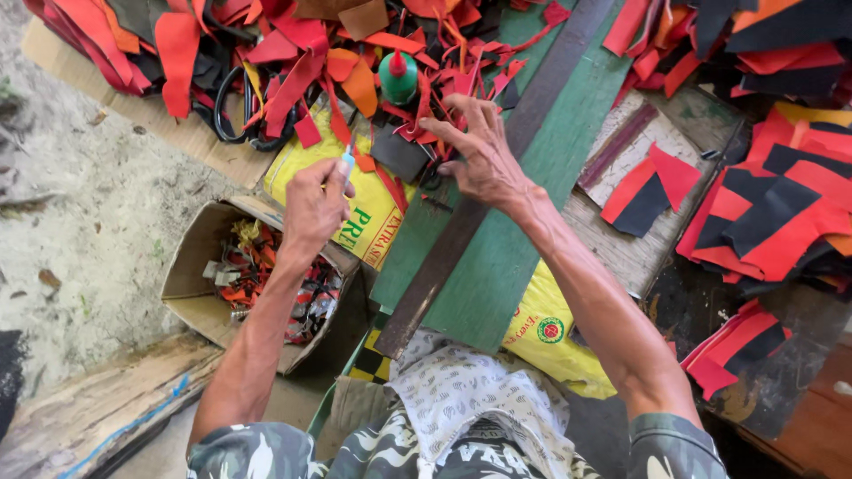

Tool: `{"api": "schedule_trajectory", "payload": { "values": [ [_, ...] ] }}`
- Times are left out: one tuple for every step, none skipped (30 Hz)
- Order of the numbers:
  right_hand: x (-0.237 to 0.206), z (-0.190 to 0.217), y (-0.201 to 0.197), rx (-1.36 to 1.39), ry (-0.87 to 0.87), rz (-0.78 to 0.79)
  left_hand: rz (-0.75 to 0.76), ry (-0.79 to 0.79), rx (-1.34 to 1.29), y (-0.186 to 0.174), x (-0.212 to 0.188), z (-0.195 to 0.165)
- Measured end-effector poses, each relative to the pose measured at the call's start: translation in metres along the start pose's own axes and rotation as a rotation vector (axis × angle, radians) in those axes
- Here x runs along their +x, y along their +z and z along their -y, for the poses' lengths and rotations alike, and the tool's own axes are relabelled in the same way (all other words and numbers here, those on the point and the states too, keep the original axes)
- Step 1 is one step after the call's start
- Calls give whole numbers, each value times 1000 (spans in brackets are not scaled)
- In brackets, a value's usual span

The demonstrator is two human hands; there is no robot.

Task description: The person uses a utility knife and a wooden straightedge to cut red and black material strips on a workbench. They repeatedly position the straightedge, slice along it, and set the cut pieces aside among other scraps.

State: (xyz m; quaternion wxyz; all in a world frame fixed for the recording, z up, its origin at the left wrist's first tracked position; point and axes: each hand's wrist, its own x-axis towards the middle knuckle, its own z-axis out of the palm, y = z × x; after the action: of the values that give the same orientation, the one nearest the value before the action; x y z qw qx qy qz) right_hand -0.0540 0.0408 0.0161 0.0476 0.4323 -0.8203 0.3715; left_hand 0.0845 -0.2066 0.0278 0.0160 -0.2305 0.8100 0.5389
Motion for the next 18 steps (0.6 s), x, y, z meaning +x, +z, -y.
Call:
{"api": "schedule_trajectory", "payload": {
  "values": [
    [4,-9,4,-35,-47,-15,6,37,0,-1,-5,0],
    [9,-18,9,-72,-92,-35,14,78,2,0,-11,0],
    [14,-28,15,-77,-86,-53,-6,146,36,0,-15,0],
    [19,-38,20,-85,-75,-71,-22,214,69,3,-20,0],
    [22,-49,24,-94,-65,-87,-38,282,101,7,-23,0],
    [27,-58,29,-101,-38,-97,-64,346,178,12,-26,-1],
    [34,-68,33,-108,-14,-112,-91,414,259,15,-26,-3],
    [43,-76,37,-116,6,-128,-123,483,340,18,-25,-6],
    [52,-83,39,-116,31,-126,-121,496,414,21,-24,-8],
    [58,-87,41,-114,62,-121,-114,505,488,23,-24,-11],
    [64,-88,41,-114,94,-114,-105,513,561,24,-22,-14],
    [69,-88,40,-146,117,-84,-113,493,595,25,-21,-16],
    [74,-86,39,-179,137,-55,-123,475,629,26,-18,-18],
    [78,-82,36,-213,156,-27,-133,457,662,27,-16,-19],
    [79,-78,29,-167,152,60,-147,470,646,27,-18,-19],
    [79,-74,20,-122,150,143,-159,486,630,28,-19,-19],
    [79,-70,11,-78,146,226,-171,503,612,29,-20,-18],
    [76,-65,4,-49,125,168,-45,329,446,30,-20,-17]
  ]
}}
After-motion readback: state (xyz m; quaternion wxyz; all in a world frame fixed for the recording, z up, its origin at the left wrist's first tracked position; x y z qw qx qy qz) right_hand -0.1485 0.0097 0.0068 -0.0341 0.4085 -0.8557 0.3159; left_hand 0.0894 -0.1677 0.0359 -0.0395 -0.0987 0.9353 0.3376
